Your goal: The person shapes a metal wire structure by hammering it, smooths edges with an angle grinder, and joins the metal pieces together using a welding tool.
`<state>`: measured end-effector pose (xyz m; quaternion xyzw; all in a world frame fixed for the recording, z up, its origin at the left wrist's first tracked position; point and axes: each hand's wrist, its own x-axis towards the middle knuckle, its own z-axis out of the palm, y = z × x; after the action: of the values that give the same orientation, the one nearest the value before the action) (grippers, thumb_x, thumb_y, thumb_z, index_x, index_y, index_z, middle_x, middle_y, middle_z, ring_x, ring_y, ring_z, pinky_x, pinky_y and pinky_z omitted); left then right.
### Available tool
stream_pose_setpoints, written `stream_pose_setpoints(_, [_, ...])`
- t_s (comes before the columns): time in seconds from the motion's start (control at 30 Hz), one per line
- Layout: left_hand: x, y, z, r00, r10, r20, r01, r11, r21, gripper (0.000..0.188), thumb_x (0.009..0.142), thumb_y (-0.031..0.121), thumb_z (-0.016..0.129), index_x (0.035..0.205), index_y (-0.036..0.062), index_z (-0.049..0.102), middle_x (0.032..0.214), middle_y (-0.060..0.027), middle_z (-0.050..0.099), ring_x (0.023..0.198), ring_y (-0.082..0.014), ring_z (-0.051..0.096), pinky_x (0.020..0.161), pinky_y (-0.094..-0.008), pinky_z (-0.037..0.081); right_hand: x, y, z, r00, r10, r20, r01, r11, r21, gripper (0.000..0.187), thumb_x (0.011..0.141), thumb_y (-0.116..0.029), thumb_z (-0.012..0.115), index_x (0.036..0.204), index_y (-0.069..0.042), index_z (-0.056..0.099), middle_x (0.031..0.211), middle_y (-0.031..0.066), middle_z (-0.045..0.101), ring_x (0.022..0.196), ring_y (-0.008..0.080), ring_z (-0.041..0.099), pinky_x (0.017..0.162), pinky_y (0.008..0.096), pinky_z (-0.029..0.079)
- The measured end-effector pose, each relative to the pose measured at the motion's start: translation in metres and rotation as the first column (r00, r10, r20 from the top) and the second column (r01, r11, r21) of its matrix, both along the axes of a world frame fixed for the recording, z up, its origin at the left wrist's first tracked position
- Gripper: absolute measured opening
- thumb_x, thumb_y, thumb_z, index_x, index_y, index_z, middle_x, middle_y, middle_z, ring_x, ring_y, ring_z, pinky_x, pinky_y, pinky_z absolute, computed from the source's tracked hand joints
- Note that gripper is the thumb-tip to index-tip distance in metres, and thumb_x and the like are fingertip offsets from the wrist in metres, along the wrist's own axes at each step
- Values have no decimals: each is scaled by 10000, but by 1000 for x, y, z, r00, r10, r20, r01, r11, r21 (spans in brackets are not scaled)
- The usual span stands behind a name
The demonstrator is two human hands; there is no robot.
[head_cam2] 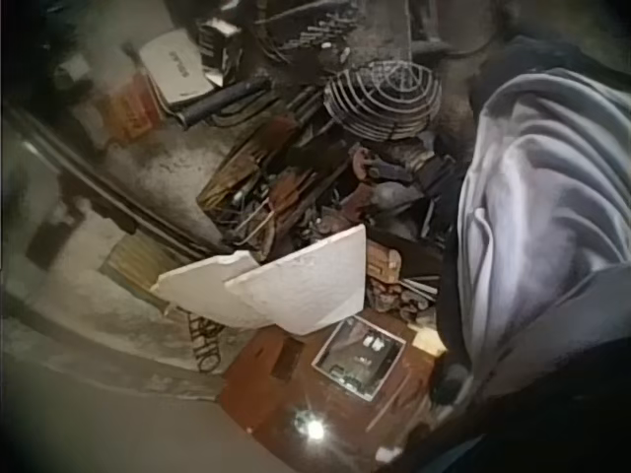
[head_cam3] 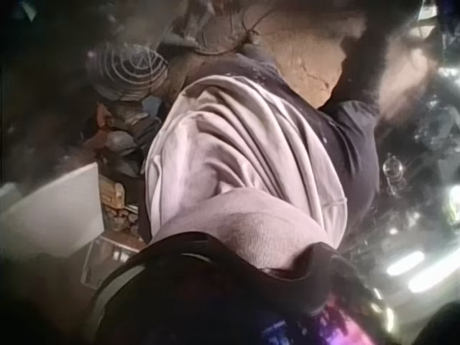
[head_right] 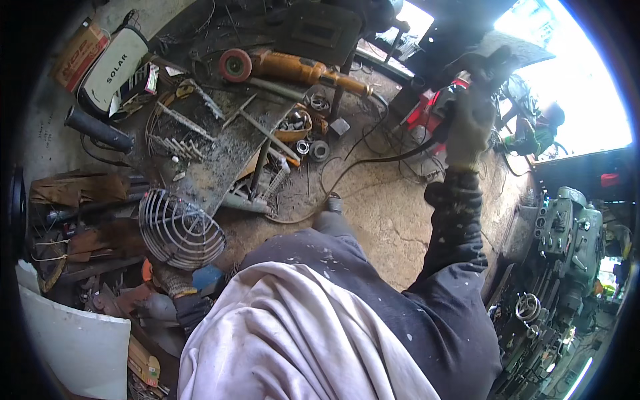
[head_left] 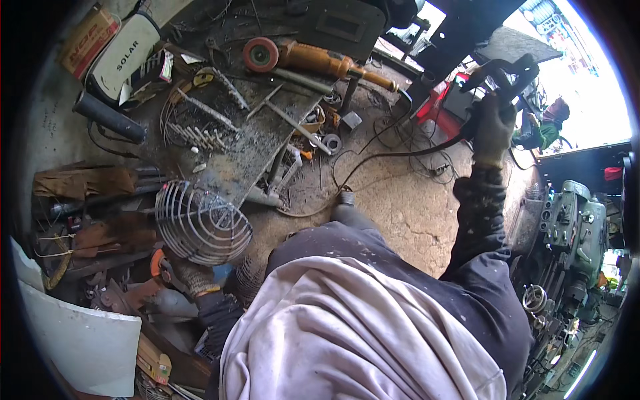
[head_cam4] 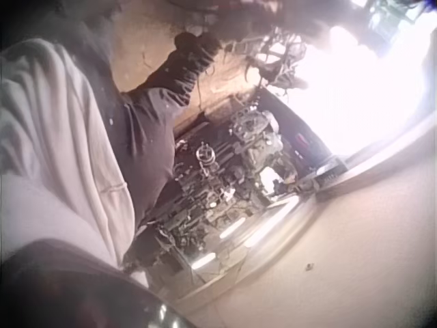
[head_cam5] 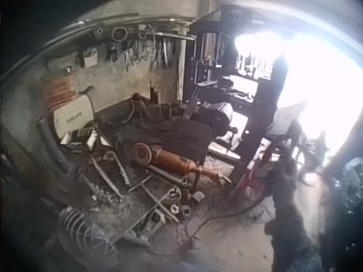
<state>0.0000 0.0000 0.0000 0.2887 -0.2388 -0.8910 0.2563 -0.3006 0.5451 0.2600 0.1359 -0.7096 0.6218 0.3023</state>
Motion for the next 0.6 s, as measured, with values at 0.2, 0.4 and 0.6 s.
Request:
stream_pose_setpoints(0.2, [36,-1,61,926,246,287,-184,957,-227,613,1008,509,417,1482,120,443,1537,-94,431,1385,-293,437,1144,-485,360,-116,34,-20,891,-421,168,422,906,33,611,865,-509,700,1125,40,630,911,134,690,789,234,682,693,341,530])
stream_pose_setpoints(0.4, [27,39,61,962,54,-267,0,980,198,661,1016,563,358,1507,124,416,1577,-82,378,1428,-328,367,1207,-477,231,-275,36,-74,604,-797,-2,711,538,452,631,846,-554,672,1074,35,668,1007,187,691,945,313,677,819,414,517])
stream_pose_setpoints(0.6, [8,105,92,899,393,195,-344,907,-242,658,1004,566,428,1452,85,470,1478,-87,477,1343,-302,450,1149,-438,314,-334,-7,-111,717,-697,-30,536,523,662,581,839,-535,670,1081,-6,687,1055,175,695,984,327,673,846,427,514])
